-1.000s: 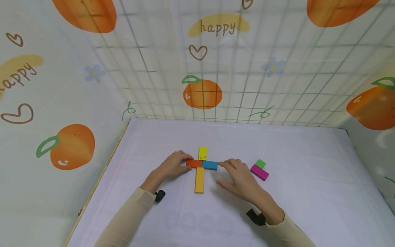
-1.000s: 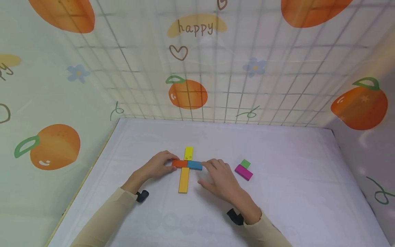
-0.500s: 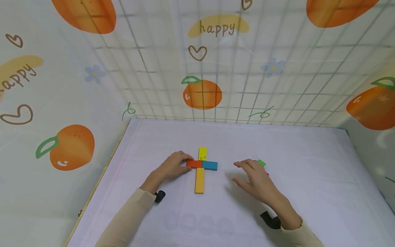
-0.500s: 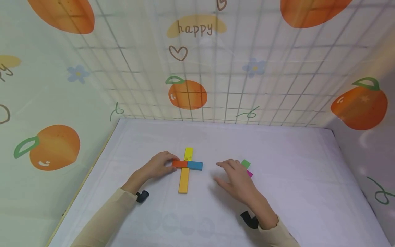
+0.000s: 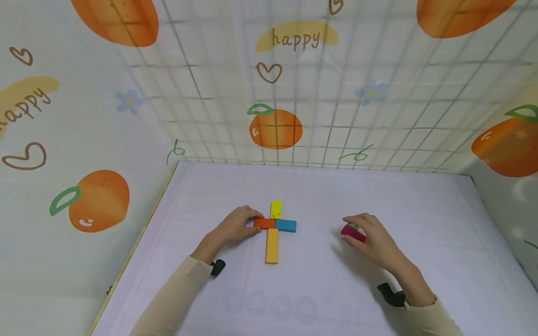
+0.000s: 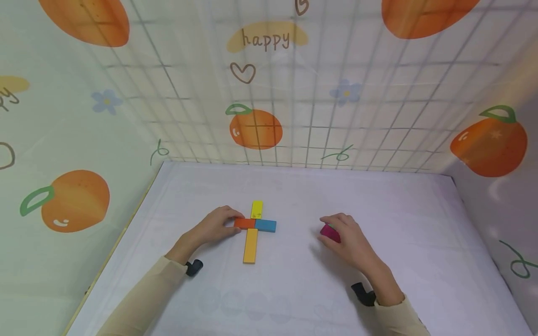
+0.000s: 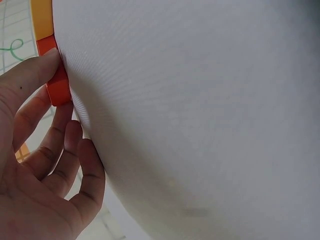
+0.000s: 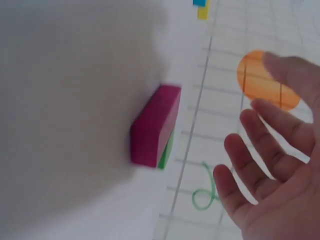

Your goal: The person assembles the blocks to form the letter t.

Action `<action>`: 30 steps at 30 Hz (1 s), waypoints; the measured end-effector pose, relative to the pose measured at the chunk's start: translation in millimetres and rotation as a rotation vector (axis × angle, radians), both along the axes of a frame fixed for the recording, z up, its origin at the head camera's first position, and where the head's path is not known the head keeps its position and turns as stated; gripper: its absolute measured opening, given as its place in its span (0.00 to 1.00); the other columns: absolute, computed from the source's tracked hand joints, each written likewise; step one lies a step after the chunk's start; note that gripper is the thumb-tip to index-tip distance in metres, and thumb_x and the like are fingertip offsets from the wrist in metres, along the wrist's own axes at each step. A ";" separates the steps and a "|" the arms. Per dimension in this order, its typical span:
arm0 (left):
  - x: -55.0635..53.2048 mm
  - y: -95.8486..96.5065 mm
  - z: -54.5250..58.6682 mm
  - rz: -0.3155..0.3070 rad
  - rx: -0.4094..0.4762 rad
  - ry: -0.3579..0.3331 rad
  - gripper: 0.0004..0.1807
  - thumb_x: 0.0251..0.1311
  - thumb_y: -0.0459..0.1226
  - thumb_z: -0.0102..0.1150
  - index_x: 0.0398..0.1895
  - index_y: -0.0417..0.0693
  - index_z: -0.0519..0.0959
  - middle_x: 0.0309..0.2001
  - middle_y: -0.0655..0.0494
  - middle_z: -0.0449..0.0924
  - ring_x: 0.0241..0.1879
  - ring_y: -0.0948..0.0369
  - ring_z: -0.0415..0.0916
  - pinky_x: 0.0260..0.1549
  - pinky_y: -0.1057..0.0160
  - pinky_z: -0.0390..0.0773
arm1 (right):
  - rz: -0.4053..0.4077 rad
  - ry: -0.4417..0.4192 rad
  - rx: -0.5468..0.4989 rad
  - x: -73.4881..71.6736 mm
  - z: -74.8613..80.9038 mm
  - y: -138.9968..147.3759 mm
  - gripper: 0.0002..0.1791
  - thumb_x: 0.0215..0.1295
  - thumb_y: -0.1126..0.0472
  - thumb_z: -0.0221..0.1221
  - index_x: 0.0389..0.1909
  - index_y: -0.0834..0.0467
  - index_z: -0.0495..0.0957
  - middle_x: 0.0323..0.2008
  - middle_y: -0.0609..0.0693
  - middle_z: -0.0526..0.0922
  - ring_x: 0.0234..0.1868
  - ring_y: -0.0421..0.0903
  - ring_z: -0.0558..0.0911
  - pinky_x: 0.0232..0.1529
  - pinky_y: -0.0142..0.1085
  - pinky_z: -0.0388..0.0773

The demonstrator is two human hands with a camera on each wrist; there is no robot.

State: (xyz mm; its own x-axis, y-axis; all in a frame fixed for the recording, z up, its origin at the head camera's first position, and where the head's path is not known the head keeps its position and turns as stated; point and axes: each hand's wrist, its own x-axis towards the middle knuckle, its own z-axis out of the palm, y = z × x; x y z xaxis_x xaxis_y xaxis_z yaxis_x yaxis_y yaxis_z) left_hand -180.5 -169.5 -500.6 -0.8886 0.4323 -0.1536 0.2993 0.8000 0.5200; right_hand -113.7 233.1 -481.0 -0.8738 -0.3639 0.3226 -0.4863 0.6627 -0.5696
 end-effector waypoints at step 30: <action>-1.8 -1.1 -3.2 -0.006 -0.021 0.000 0.19 0.61 0.42 0.69 0.56 0.57 0.82 0.49 0.60 0.76 0.48 0.60 0.70 0.52 0.58 0.73 | 0.225 -0.287 0.007 -60.8 -22.3 62.3 0.26 0.62 0.71 0.66 0.62 0.60 0.78 0.54 0.54 0.80 0.52 0.53 0.76 0.51 0.49 0.76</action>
